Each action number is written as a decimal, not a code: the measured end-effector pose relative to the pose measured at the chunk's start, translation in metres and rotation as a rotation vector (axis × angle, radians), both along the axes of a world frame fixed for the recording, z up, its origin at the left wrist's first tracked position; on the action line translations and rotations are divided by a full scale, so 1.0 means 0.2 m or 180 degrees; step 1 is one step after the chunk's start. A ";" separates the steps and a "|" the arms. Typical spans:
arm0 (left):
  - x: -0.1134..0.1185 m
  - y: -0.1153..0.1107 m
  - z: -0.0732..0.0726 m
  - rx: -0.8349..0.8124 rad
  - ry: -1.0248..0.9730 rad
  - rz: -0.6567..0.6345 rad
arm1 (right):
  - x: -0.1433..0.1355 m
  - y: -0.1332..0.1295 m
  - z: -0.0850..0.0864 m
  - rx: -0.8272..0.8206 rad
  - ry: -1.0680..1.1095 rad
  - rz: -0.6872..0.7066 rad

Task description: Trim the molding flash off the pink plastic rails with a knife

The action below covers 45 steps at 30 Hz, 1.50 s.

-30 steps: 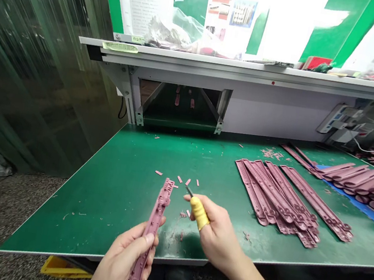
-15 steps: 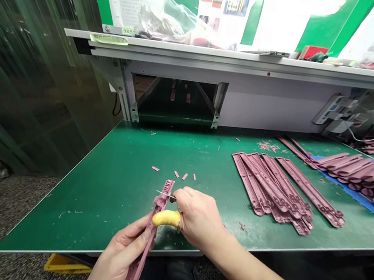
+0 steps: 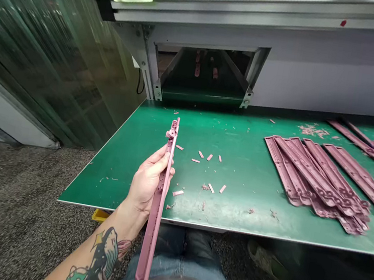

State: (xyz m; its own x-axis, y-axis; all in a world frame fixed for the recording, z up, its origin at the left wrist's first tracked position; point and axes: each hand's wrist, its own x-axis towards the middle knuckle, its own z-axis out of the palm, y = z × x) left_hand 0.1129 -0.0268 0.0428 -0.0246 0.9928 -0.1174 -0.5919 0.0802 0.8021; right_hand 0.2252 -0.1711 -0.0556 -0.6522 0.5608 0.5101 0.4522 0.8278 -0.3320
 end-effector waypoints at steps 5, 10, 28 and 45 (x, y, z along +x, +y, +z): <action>-0.01 -0.11 0.01 -0.0208 -0.0015 -0.0270 | 0.23 0.25 0.26 -0.1143 0.0911 -0.0069; 0.03 -0.32 -0.01 -0.0477 0.0003 -0.0781 | 0.30 0.47 0.58 -0.1369 0.1609 -0.0808; 0.06 -0.38 -0.06 -0.0324 -0.0082 -0.0847 | 0.23 0.50 0.61 -0.0898 0.1523 -0.0903; 0.03 -0.39 0.00 -0.0442 0.0461 -0.0893 | 0.31 0.47 0.61 -0.0769 0.0611 -0.1142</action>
State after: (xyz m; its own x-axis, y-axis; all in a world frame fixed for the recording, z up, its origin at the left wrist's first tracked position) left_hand 0.1190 -0.1046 0.0429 0.2207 0.9381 -0.2671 -0.4122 0.3379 0.8461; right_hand 0.2871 -0.0765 0.0663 -0.3021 0.8510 0.4296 0.6073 0.5192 -0.6014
